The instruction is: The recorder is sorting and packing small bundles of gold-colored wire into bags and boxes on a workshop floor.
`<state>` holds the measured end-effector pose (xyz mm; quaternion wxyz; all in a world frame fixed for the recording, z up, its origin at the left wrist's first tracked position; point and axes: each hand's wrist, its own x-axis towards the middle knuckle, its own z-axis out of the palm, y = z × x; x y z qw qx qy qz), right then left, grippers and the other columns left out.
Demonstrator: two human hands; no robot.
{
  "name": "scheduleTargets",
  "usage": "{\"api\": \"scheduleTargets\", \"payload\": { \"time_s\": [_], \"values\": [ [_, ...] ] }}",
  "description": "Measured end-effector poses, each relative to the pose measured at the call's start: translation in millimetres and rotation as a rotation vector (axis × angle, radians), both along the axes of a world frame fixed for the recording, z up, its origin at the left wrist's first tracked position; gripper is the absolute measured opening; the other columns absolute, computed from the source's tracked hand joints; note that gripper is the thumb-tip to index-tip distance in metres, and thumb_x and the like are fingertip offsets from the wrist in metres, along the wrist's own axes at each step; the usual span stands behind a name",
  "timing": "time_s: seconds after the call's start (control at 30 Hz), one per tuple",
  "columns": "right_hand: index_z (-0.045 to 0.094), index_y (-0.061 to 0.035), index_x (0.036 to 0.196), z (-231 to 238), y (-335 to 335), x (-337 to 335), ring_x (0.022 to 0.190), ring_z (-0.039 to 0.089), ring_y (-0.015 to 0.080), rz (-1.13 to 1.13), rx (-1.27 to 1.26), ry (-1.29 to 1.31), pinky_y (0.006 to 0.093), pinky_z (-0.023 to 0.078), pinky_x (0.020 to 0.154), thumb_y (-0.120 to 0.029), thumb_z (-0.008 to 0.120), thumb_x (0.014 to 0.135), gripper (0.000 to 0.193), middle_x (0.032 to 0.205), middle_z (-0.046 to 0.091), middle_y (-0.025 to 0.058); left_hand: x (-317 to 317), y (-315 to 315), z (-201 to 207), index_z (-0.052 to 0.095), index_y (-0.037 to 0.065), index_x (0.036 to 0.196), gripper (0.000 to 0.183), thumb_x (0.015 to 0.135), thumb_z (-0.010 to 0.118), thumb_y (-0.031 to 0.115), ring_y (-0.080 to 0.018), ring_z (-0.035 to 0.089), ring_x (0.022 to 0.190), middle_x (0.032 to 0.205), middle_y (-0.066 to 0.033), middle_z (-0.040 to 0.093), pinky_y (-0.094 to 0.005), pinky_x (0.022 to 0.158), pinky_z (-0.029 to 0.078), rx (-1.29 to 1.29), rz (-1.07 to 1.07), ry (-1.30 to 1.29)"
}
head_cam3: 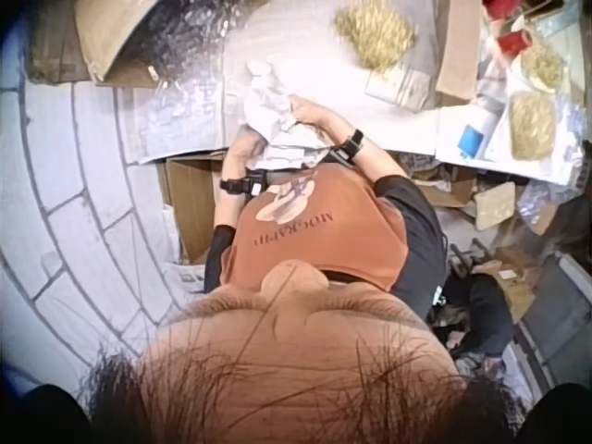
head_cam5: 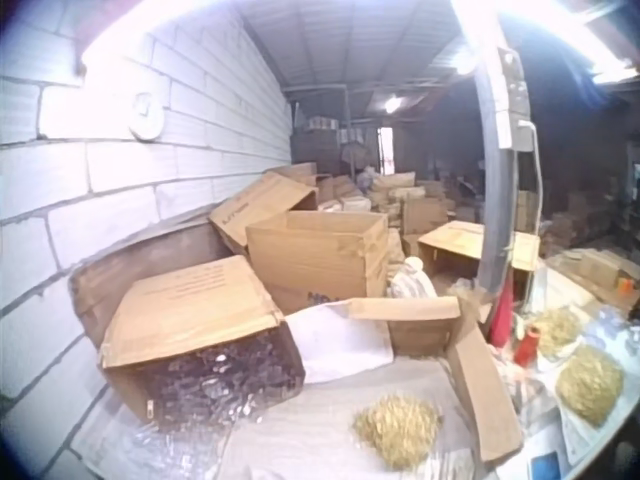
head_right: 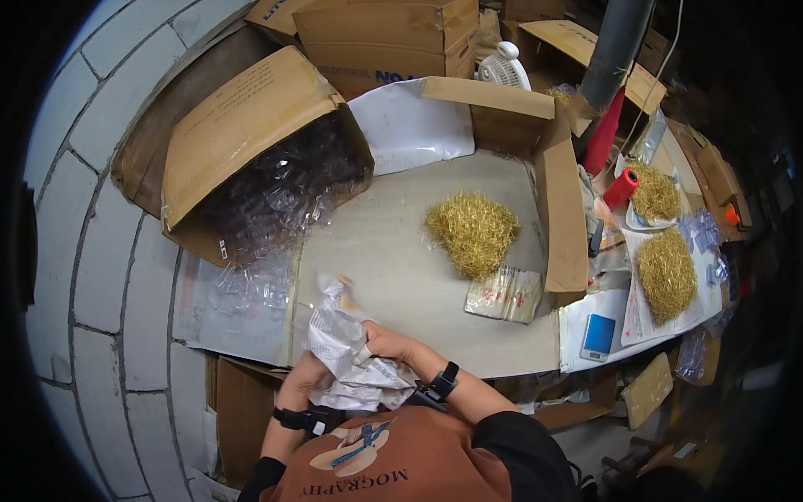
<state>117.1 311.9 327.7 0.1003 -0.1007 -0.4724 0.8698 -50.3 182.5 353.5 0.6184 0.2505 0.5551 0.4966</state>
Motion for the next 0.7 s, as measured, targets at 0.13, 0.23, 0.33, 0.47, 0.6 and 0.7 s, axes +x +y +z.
{"api": "scheduleTargets", "payload": {
  "time_s": [0.13, 0.23, 0.33, 0.47, 0.6, 0.7],
  "values": [
    [0.065, 0.0030, 0.099, -10, 46, 6, 0.083, 0.061, 0.0120, -0.086, 0.160, -0.141, 0.0257, 0.049, 0.078, -0.002, 0.068, 0.072, 0.027, 0.090, 0.067, 0.0049, 2, 12, 0, 0.045, -0.003, 0.125, 0.053, 0.073, 0.058, -0.006, -0.0215, 0.059, 0.102, 0.118, -0.0134, 0.055, -0.0375, 0.086, 0.050, -0.036, 0.261, 0.080],
    [0.064, 0.0051, 0.098, -78, 91, 25, 0.081, 0.063, 0.0152, -0.650, 0.310, -0.616, 0.0287, 0.050, 0.075, -0.003, 0.064, 0.078, 0.022, 0.086, 0.068, 0.0097, -16, 3, -25, 0.048, -0.005, 0.119, 0.051, 0.069, 0.053, -0.010, -0.0245, 0.062, 0.096, 0.113, -0.0141, 0.058, -0.0383, 0.081, 0.052, 0.098, 0.352, 0.001],
    [0.064, 0.0023, 0.099, -139, 122, 32, 0.078, 0.065, 0.0225, -0.962, 0.633, -0.807, 0.0333, 0.051, 0.072, -0.007, 0.063, 0.080, 0.021, 0.082, 0.068, 0.0126, -1, 5, -3, 0.055, -0.006, 0.109, 0.042, 0.068, 0.056, -0.011, -0.0228, 0.063, 0.088, 0.099, -0.0118, 0.062, -0.0335, 0.077, 0.052, 0.045, 0.500, 0.010],
    [0.062, -0.0031, 0.099, -150, 139, 6, 0.080, 0.062, 0.0363, -1.087, 0.995, -0.969, 0.0451, 0.049, 0.072, -0.009, 0.059, 0.081, 0.019, 0.093, 0.064, 0.0180, 8, -21, -25, 0.056, -0.005, 0.105, 0.038, 0.068, 0.056, -0.011, -0.0214, 0.063, 0.083, 0.095, -0.0106, 0.062, -0.0330, 0.071, 0.052, -0.026, 0.639, 0.062],
    [0.059, -0.0053, 0.094, -167, 161, -7, 0.082, 0.060, 0.0391, -0.985, 0.973, -1.269, 0.0495, 0.047, 0.072, -0.010, 0.054, 0.082, 0.014, 0.101, 0.059, 0.0185, 24, -38, -30, 0.055, -0.005, 0.108, 0.038, 0.071, 0.058, -0.009, -0.0219, 0.063, 0.082, 0.096, -0.0110, 0.063, -0.0335, 0.073, 0.052, -0.100, 0.686, 0.040],
    [0.059, -0.0051, 0.091, -158, 160, -6, 0.082, 0.060, 0.0385, -0.965, 1.001, -1.271, 0.0494, 0.047, 0.071, -0.011, 0.051, 0.083, 0.013, 0.100, 0.058, 0.0176, 32, -52, -26, 0.055, -0.004, 0.109, 0.038, 0.071, 0.060, -0.009, -0.0215, 0.063, 0.081, 0.096, -0.0113, 0.063, -0.0331, 0.072, 0.051, -0.107, 0.748, -0.018]
  ]
}}
